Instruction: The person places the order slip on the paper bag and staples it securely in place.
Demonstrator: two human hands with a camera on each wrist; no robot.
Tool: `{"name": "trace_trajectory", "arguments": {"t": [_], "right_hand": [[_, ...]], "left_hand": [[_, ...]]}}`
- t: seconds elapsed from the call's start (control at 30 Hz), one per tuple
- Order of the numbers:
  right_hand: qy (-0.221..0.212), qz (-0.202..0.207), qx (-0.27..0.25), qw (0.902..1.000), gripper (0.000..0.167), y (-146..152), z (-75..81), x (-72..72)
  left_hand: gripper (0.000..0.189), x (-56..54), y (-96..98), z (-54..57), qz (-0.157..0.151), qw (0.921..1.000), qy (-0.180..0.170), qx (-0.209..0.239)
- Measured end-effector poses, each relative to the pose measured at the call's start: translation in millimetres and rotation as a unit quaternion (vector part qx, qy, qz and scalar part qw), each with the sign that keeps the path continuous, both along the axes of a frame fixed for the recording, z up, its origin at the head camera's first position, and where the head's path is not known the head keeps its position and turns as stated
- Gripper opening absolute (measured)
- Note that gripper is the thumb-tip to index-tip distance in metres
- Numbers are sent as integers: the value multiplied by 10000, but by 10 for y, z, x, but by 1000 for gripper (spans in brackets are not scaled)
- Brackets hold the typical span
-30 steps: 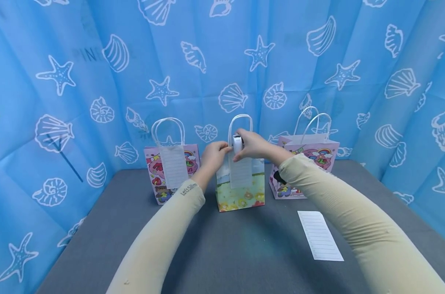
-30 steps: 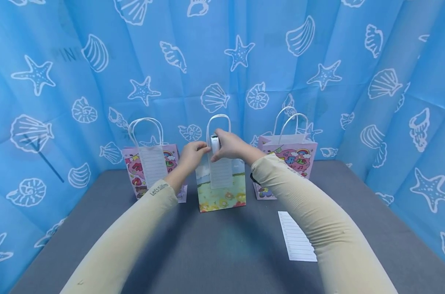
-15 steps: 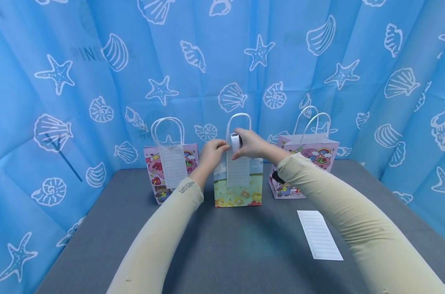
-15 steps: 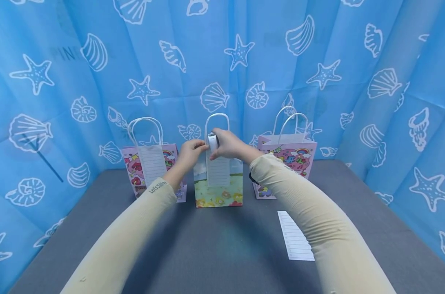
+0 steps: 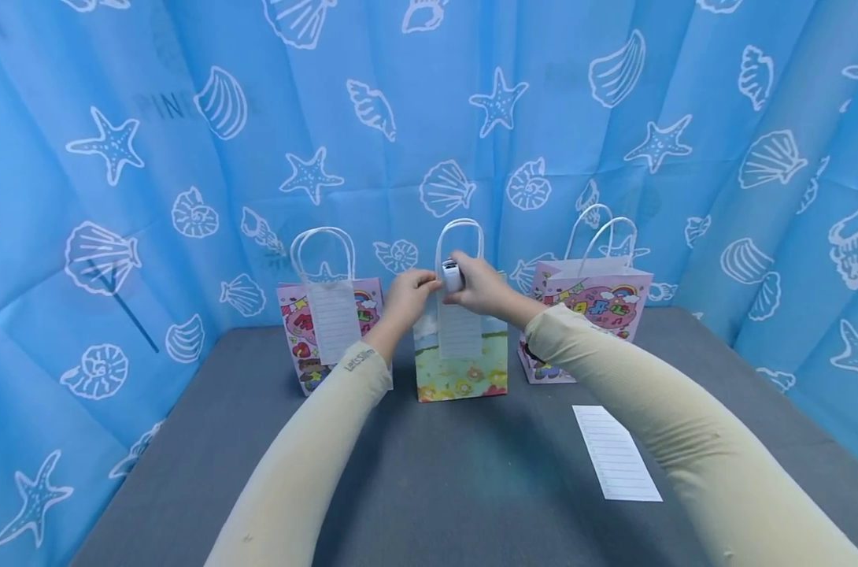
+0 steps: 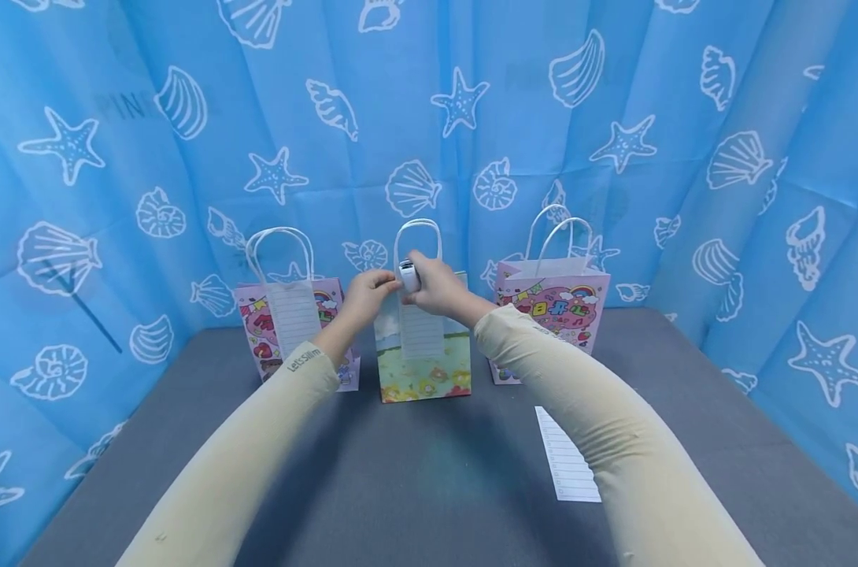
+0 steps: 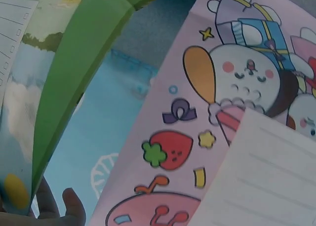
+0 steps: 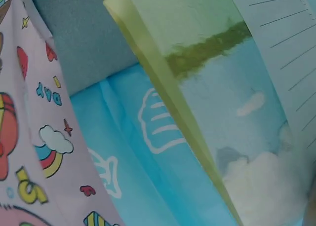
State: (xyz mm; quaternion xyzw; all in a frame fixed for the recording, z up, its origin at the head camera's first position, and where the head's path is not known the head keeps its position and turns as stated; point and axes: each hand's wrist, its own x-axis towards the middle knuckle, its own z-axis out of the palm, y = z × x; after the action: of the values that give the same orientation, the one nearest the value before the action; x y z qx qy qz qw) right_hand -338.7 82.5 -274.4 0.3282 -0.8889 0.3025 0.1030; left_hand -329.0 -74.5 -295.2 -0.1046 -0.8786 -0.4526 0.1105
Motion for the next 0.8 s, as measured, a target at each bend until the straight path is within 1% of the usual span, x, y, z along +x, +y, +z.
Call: {"name": "trace_trajectory", "arguments": {"t": [0.1, 0.17, 0.2, 0.27, 0.33, 0.37, 0.43, 0.53, 0.63, 0.73, 0.8], "right_hand": [[-65, 93, 117, 9999, 46, 7, -7, -5], [-123, 147, 199, 9996, 52, 12, 20, 19], [-127, 128, 154, 9997, 55, 19, 44, 41], [-106, 13, -169, 9998, 61, 37, 100, 95], [-85, -165, -781, 9968, 62, 64, 148, 162], [-145, -252, -1157, 9929, 62, 84, 166, 202], [-332, -380, -1853, 9814, 60, 141, 192, 286], [-740, -584, -2549, 9623, 59, 277, 208, 430], [-1146, -824, -2932, 9456, 61, 461, 196, 577], [-1450, -971, -3239, 9298, 62, 676, 152, 706], [-1530, -1006, -3365, 9237, 61, 820, 119, 794]], "left_hand": [[23, -13, -14, -28, 25, 10000, 38, 14], [24, -10, -15, -35, 52, 10000, 35, 34], [24, -7, -8, -30, 68, 10000, 49, -1], [25, -1, 16, -6, 91, 9998, 129, -127], [26, 10, 48, 17, 54, 9992, 248, -315], [26, 18, 61, 22, 44, 9987, 312, -401], [25, 26, 81, 24, 68, 9978, 417, -517], [26, 34, 90, 28, 160, 9976, 440, -514], [28, 36, 74, 40, 270, 9980, 381, -425], [32, 41, 49, 60, 288, 9985, 319, -330], [35, 45, 32, 69, 266, 9989, 306, -230]]}}
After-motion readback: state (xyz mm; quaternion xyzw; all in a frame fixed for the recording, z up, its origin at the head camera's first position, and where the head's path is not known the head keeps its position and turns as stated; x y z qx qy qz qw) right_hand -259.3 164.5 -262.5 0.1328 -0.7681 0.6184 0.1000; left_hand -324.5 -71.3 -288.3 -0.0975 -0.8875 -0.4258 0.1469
